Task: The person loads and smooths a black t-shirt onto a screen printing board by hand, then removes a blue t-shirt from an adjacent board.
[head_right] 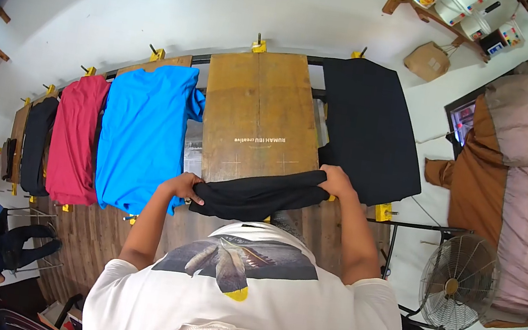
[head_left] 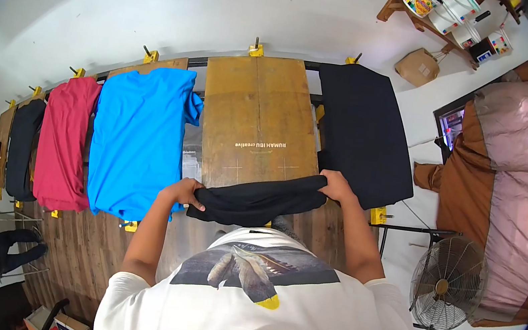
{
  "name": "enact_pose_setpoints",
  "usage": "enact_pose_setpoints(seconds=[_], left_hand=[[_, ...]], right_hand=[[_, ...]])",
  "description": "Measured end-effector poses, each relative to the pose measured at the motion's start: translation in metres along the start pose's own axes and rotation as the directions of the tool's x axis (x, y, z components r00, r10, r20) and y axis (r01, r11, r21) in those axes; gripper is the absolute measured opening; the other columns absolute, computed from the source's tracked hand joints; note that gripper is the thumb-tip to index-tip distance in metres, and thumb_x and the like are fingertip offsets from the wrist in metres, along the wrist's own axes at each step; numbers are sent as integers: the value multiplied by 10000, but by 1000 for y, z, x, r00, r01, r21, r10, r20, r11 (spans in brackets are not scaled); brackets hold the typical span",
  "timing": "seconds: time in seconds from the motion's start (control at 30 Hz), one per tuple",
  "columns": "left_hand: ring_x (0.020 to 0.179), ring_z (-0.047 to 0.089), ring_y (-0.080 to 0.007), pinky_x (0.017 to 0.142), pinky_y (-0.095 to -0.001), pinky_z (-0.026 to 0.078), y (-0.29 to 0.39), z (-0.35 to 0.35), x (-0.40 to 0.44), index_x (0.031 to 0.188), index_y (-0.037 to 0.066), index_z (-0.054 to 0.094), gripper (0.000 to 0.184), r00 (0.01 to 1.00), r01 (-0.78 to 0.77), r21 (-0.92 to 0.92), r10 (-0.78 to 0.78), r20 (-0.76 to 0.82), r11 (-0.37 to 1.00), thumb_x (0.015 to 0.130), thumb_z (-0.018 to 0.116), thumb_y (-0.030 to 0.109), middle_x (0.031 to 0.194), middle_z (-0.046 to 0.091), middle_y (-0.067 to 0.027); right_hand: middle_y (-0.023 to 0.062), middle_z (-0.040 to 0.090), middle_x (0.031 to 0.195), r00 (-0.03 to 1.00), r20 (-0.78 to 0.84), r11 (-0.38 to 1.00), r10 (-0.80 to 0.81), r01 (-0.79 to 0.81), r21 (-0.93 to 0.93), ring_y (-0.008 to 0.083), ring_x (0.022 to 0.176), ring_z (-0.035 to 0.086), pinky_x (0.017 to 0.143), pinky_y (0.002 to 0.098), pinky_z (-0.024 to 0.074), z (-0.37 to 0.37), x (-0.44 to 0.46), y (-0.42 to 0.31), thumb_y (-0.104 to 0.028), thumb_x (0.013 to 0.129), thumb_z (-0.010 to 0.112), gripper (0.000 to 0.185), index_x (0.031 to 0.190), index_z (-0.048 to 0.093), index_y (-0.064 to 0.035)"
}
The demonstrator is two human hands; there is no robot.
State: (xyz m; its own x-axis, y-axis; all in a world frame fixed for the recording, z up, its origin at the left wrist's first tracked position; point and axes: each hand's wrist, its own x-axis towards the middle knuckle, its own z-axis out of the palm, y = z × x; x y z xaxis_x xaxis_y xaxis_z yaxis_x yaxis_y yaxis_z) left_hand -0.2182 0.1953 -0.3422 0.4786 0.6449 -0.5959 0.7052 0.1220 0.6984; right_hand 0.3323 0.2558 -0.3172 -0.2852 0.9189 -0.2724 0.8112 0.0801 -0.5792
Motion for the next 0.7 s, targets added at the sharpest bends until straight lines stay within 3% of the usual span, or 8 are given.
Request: enact_pose_setpoints(seconds=[0.07, 0.2, 0.27, 0.33, 0.4, 0.47, 0.6, 0.7], left_hand=[[903, 761, -277, 833, -374, 575, 5, -5, 1, 1100, 46, 792, 550, 999, -7, 116, 2, 37, 993, 660, 994, 307, 978, 800, -142], [924, 762, -285, 838, -384, 575, 23, -30, -1, 1097, 43, 794, 557, 997, 60, 199, -70, 43, 978, 660, 993, 324, 992, 799, -151], [934, 761, -288, 840, -391, 576, 27, -46, -3, 1094, 37, 792, 561, 999, 35, 182, -34, -10, 983, 664, 992, 337, 992, 798, -153], [956, 759, -293, 853, -393, 573, 22, -59, 1, 1105, 33, 787, 576, 998, 53, 147, -50, -23, 988, 670, 992, 350, 1017, 798, -154], [913, 749, -274, 828, -377, 566, 13, -68, 13, 1067, 19, 774, 584, 997, -64, 53, 66, -32, 997, 689, 987, 411, 979, 792, -141], [942, 749, -262, 854, -373, 566, 24, -85, 24, 1086, 18, 775, 585, 1000, 15, 129, -14, -6, 992, 701, 984, 405, 1005, 797, -128], [980, 751, -258, 881, -379, 567, 23, -113, 60, 1112, 6, 773, 600, 998, 36, 200, -45, 43, 979, 714, 979, 406, 1018, 796, -123], [982, 751, -335, 865, -417, 568, 14, -137, 89, 1103, 0, 778, 719, 1000, 11, 164, -7, -26, 986, 750, 897, 615, 986, 780, -185]], right_hand=[[223, 740, 1000, 992, 125, 984, -9, 30, -174, 432, 1016, 705, 878, 475, 571, -12, 11, -3, -204, 707, 916, 404, 1029, 726, -52], [226, 747, 1018, 959, 284, 956, 2, 82, -282, 437, 1010, 707, 892, 475, 571, -33, 44, -10, -345, 704, 948, 505, 1065, 754, -50], [216, 730, 909, 932, 357, 956, -63, 159, -246, 377, 895, 718, 811, 444, 563, -40, 58, -10, -429, 723, 942, 555, 1022, 760, 2], [219, 729, 904, 919, 386, 948, -76, 186, -258, 376, 884, 718, 807, 442, 561, -46, 75, -14, -449, 738, 930, 562, 1022, 763, 6], [222, 728, 900, 906, 416, 942, -81, 206, -266, 375, 873, 718, 803, 440, 559, -54, 93, -19, -469, 752, 917, 571, 1021, 765, 11], [231, 755, 1038, 862, 508, 929, -2, 190, -318, 410, 1043, 705, 939, 460, 553, -64, 115, -27, -523, 758, 892, 631, 1099, 774, -6], [230, 755, 1028, 869, 491, 904, -61, 256, -341, 417, 1010, 711, 912, 469, 561, -71, 176, -6, -516, 767, 887, 604, 1099, 780, -23], [229, 735, 923, 866, 490, 893, -99, 294, -340, 410, 914, 712, 829, 466, 556, -90, 221, -11, -504, 756, 897, 572, 1012, 774, -9]])
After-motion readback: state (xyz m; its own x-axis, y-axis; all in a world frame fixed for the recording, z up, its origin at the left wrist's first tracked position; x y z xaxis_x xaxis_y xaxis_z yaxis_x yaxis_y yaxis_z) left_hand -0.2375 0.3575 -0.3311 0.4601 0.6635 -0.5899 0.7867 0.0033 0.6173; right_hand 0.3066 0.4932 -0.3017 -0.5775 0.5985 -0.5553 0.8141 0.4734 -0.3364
